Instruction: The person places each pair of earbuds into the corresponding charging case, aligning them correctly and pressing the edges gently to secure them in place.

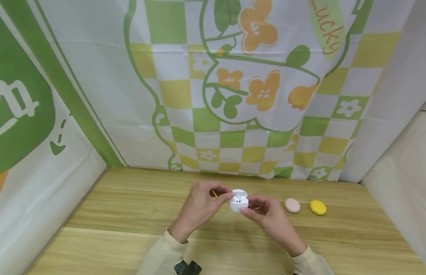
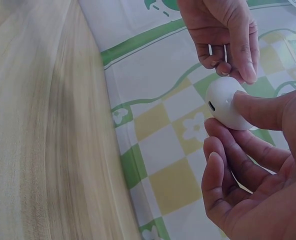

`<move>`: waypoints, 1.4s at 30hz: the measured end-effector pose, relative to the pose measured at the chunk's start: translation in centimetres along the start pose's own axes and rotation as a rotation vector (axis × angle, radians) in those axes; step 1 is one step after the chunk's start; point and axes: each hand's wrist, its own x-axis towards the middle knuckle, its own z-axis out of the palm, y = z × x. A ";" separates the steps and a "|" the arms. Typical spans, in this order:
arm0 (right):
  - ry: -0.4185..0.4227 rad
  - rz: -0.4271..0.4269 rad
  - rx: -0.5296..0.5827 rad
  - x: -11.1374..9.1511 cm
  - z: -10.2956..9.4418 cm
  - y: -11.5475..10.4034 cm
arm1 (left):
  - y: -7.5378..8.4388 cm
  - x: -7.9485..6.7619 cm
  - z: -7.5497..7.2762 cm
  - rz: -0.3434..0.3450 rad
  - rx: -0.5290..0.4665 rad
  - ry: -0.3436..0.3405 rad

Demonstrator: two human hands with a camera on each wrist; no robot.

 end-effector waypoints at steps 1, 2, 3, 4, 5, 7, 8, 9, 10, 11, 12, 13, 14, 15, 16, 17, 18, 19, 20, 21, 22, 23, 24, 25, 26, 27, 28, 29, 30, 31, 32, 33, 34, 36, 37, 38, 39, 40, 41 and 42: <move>-0.002 0.003 0.000 0.0 0.0 0.0 | 0.0 0.0 0.0 0.000 0.003 0.002; -0.003 0.006 0.001 0.0 0.0 0.0 | 0.0 0.0 0.0 -0.001 0.004 0.005; -0.004 0.007 0.002 0.0 0.0 0.0 | -0.1 0.0 -0.1 -0.004 0.005 0.006; -0.005 0.007 0.002 0.0 0.0 0.0 | -0.1 0.0 -0.1 -0.006 0.006 0.008; -0.005 0.005 0.003 0.0 0.0 0.0 | -0.2 0.0 -0.1 -0.011 0.004 0.011; -0.004 0.001 0.004 0.0 0.0 0.0 | -0.3 0.0 -0.2 -0.023 -0.004 0.013; -0.003 -0.001 0.005 0.0 0.0 0.1 | -0.5 0.0 -0.3 -0.034 -0.010 0.017; -0.002 -0.004 0.004 0.0 0.0 0.1 | -0.6 0.0 -0.3 -0.043 -0.018 0.021; 0.000 -0.006 0.003 0.0 0.0 0.1 | -0.8 0.1 -0.3 -0.052 -0.026 0.026; 0.001 -0.009 0.003 0.0 0.0 0.1 | -1.0 0.1 -0.3 -0.064 -0.034 0.031; 0.003 -0.012 0.000 0.0 0.0 0.1 | -1.2 0.1 -0.3 -0.075 -0.041 0.034; 0.005 -0.015 -0.002 0.0 0.0 0.1 | -1.3 0.2 -0.3 -0.090 -0.050 0.034; 0.007 -0.018 -0.005 0.0 0.0 0.2 | -1.5 0.2 -0.3 -0.102 -0.060 0.031; 0.006 -0.021 -0.007 0.0 0.0 0.2 | -1.7 0.3 -0.2 -0.111 -0.071 0.024; 0.007 -0.024 -0.007 0.0 0.1 0.2 | -1.9 0.3 -0.2 -0.127 -0.080 0.011; 0.008 -0.026 -0.008 0.0 0.1 0.2 | -2.1 0.3 -0.2 -0.140 -0.093 -0.007; 0.008 -0.028 -0.008 0.0 0.1 0.2 | -2.2 0.4 -0.1 -0.155 -0.108 -0.029; 0.009 -0.029 -0.006 0.0 0.1 0.2 | -2.4 0.4 0.0 -0.173 -0.121 -0.053; 0.009 -0.028 -0.006 0.0 0.2 0.2 | -2.6 0.4 0.0 -0.192 -0.133 -0.078; 0.010 -0.028 -0.004 0.0 0.2 0.2 | -2.7 0.5 0.1 -0.213 -0.149 -0.104; 0.011 -0.027 -0.005 0.0 0.2 0.1 | -2.8 0.6 0.2 -0.234 -0.165 -0.128; 0.012 -0.025 -0.005 0.0 0.3 0.1 | -2.9 0.6 0.2 -0.251 -0.185 -0.150; 0.013 -0.025 -0.007 0.0 0.3 0.1 | -3.0 0.7 0.3 -0.272 -0.203 -0.170; 0.013 -0.024 -0.009 0.0 0.3 0.1 | -3.0 0.7 0.4 -0.290 -0.220 -0.187; 0.012 -0.023 -0.010 0.1 0.4 0.1 | -3.0 0.8 0.4 -0.302 -0.237 -0.200; 0.009 -0.022 -0.009 0.1 0.4 0.1 | -3.1 0.8 0.4 -0.308 -0.254 -0.209; 0.006 -0.021 -0.008 0.1 0.4 0.1 | -3.0 0.8 0.5 -0.313 -0.268 -0.216; 0.004 -0.020 -0.007 0.1 0.4 0.1 | -3.1 0.8 0.5 -0.318 -0.278 -0.222; 0.001 -0.020 -0.006 0.1 0.5 0.1 | -3.1 0.8 0.6 -0.322 -0.285 -0.225; -0.002 -0.019 -0.005 0.1 0.5 0.1 | -3.1 0.8 0.6 -0.325 -0.289 -0.226; -0.005 -0.019 -0.002 0.0 0.5 0.1 | -3.1 0.8 0.6 -0.326 -0.293 -0.227; -0.007 -0.018 0.000 0.0 0.5 0.1 | -3.2 0.9 0.7 -0.326 -0.297 -0.227; -0.007 -0.018 0.002 0.0 0.5 0.2 | -3.2 0.9 0.8 -0.328 -0.300 -0.226; -0.008 -0.019 0.005 0.0 0.5 0.2 | -3.2 0.9 0.8 -0.328 -0.306 -0.228; -0.008 -0.018 0.006 0.0 0.5 0.2 | -3.1 0.9 0.8 -0.326 -0.310 -0.229; -0.008 -0.019 0.009 0.0 0.4 0.2 | -3.1 0.9 0.8 -0.326 -0.311 -0.231; -0.007 -0.018 0.010 0.0 0.4 0.2 | -3.0 1.0 0.8 -0.325 -0.309 -0.232; -0.006 -0.019 0.011 0.0 0.4 0.2 | -3.0 1.0 0.8 -0.323 -0.306 -0.233; -0.004 -0.019 0.013 0.0 0.4 0.3 | -2.9 1.0 0.8 -0.320 -0.301 -0.234; -0.002 -0.019 0.014 0.0 0.4 0.3 | -2.8 1.0 0.8 -0.315 -0.295 -0.234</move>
